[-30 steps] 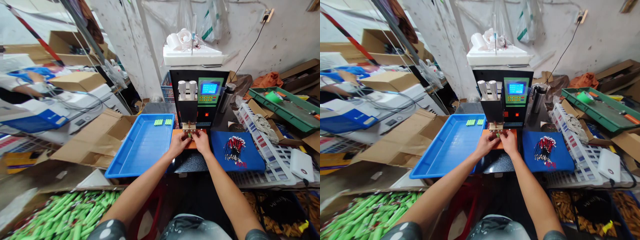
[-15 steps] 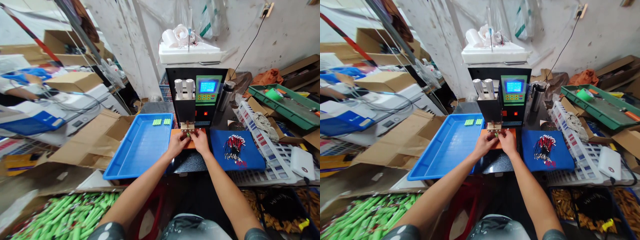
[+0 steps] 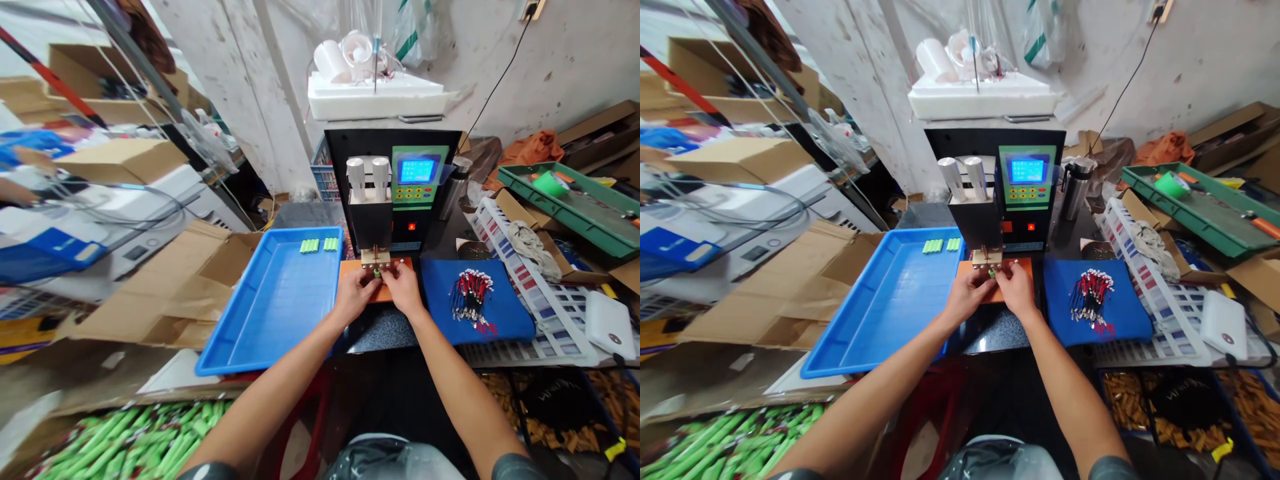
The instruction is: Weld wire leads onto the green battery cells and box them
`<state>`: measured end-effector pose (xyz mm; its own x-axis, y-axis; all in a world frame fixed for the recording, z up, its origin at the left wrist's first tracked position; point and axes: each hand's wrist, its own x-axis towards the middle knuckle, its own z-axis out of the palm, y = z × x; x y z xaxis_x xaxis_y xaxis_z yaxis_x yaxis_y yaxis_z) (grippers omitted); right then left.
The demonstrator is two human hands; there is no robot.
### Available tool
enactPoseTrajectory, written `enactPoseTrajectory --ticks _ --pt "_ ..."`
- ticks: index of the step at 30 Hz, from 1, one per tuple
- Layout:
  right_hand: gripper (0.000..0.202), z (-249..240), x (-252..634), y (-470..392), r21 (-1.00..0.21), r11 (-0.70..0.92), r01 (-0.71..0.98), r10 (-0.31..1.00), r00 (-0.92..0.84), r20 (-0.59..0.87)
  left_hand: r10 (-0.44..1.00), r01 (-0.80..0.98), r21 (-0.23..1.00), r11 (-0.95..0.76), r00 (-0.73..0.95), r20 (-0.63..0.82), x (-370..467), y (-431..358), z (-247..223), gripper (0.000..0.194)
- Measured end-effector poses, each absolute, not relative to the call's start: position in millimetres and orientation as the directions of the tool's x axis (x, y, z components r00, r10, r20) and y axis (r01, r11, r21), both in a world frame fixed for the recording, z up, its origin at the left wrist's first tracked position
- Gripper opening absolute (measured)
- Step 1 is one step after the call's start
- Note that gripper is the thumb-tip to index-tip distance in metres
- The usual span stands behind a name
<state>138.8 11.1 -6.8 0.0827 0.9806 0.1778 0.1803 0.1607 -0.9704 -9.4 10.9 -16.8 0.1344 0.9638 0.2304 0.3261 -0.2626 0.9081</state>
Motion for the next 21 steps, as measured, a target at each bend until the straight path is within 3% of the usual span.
enactPoseTrajectory --ticks 11,21 --pt "0.024 -10.1 138.7 10.3 -0.978 0.155 0.138 0.982 0.088 0.168 0.959 0.331 0.901 -0.282 0.136 0.25 -10.5 13.2 -19.2 0.024" --pt "0.025 -3.3 158.1 1.8 -0.992 0.12 0.027 0.992 -0.033 0.119 0.963 0.215 0.944 -0.248 0.16 0.217 -1.7 8.4 -7.0 0.026"
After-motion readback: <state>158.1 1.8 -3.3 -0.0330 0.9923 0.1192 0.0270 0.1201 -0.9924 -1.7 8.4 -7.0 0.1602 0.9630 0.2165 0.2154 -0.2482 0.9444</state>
